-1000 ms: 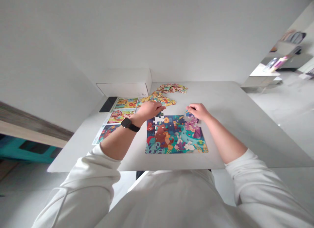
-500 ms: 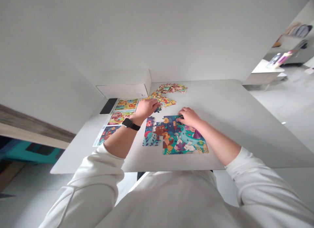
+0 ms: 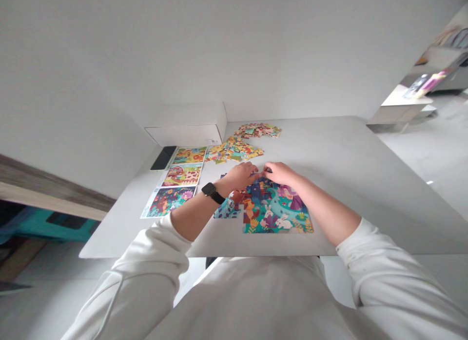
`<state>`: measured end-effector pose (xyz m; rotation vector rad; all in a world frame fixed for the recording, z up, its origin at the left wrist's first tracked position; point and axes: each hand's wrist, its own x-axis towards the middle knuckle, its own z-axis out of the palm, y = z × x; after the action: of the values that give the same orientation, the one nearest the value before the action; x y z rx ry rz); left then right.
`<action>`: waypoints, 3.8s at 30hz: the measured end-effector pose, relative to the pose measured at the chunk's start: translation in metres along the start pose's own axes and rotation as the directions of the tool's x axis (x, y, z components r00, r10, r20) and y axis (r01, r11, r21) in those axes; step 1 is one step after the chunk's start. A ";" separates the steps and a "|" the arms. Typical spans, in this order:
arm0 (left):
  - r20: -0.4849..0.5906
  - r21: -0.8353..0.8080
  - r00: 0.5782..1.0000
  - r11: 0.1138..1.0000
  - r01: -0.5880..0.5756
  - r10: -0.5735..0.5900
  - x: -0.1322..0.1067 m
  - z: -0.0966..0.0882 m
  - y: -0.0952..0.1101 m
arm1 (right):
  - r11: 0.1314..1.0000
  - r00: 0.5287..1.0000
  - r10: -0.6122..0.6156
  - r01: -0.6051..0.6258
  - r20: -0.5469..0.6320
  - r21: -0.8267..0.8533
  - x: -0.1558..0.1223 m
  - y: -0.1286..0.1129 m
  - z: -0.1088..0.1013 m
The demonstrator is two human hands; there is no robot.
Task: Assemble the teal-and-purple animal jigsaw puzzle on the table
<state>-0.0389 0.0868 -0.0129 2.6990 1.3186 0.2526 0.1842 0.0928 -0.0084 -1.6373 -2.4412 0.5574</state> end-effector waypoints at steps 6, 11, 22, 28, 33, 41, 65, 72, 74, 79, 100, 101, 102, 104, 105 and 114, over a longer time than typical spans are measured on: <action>0.038 0.132 0.997 0.988 -0.079 0.075 0.012 0.007 0.008 | 0.993 0.984 -0.115 0.119 -0.133 0.023 -0.006 0.011 0.005; 0.021 0.043 1.000 0.999 0.016 -0.016 0.010 0.005 0.016 | 0.991 0.965 -0.115 0.129 -0.235 0.043 -0.007 0.024 0.006; -0.151 -0.237 0.968 0.958 0.161 -0.200 0.012 -0.018 0.020 | 0.974 0.928 -0.154 0.200 -0.339 0.103 -0.007 0.033 0.016; -0.251 -0.315 0.944 0.940 0.129 -0.214 0.015 -0.024 0.021 | 0.871 0.959 -0.135 0.235 -0.250 0.430 -0.008 0.020 0.020; -0.116 -0.273 0.974 0.949 0.156 -0.193 0.019 -0.014 0.014 | 0.846 0.975 0.014 0.107 -0.223 0.523 -0.003 0.025 0.023; -0.108 -0.163 0.973 0.970 0.182 -0.201 0.002 -0.009 -0.025 | 0.999 0.935 0.015 -0.029 -0.353 -0.034 -0.012 0.036 0.016; 0.374 -0.009 0.893 0.962 0.273 -0.250 -0.076 -0.050 -0.061 | 0.994 0.991 0.099 -0.103 -0.095 -0.038 -0.103 0.060 -0.019; 0.340 0.038 0.881 0.941 0.336 -0.328 -0.083 -0.048 -0.051 | 0.983 0.997 0.074 -0.072 0.010 -0.167 -0.128 0.062 -0.010; 0.324 0.008 0.880 0.932 0.363 -0.346 -0.089 -0.050 -0.047 | 0.981 0.995 0.103 -0.103 -0.008 -0.163 -0.126 0.058 -0.010; 0.198 -0.172 0.904 0.895 0.412 -0.378 -0.110 -0.060 -0.049 | 0.986 0.987 0.158 -0.159 -0.005 -0.046 -0.118 0.059 -0.015; 0.000 -0.088 0.988 0.985 -0.151 0.151 -0.074 0.007 0.107 | 0.794 0.965 0.225 -0.102 -0.133 0.600 -0.108 0.062 -0.021; 0.025 -0.088 0.985 0.982 -0.168 0.170 -0.077 0.012 0.114 | 0.838 0.952 0.235 -0.095 -0.198 0.538 -0.106 0.063 -0.020; 0.044 -0.084 0.984 0.982 -0.167 0.171 -0.080 0.015 0.119 | 0.878 0.934 0.248 -0.105 -0.256 0.466 -0.104 0.064 -0.019; 0.064 -0.077 0.986 0.986 -0.148 0.153 -0.082 0.019 0.123 | 0.930 0.907 0.271 -0.161 -0.322 0.330 -0.101 0.066 -0.017; 0.064 -0.075 0.987 0.987 -0.140 0.145 -0.082 0.020 0.124 | 0.943 0.900 0.278 -0.190 -0.335 0.272 -0.100 0.067 -0.015; 0.039 -0.035 0.987 0.987 -0.156 0.157 -0.087 0.006 0.128 | 0.988 0.943 0.115 -0.076 -0.311 0.135 -0.126 0.043 -0.011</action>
<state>0.0083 -0.0601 -0.0027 2.7681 1.0838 0.2285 0.2746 -0.0061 -0.0046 -1.6566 -2.0666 0.4076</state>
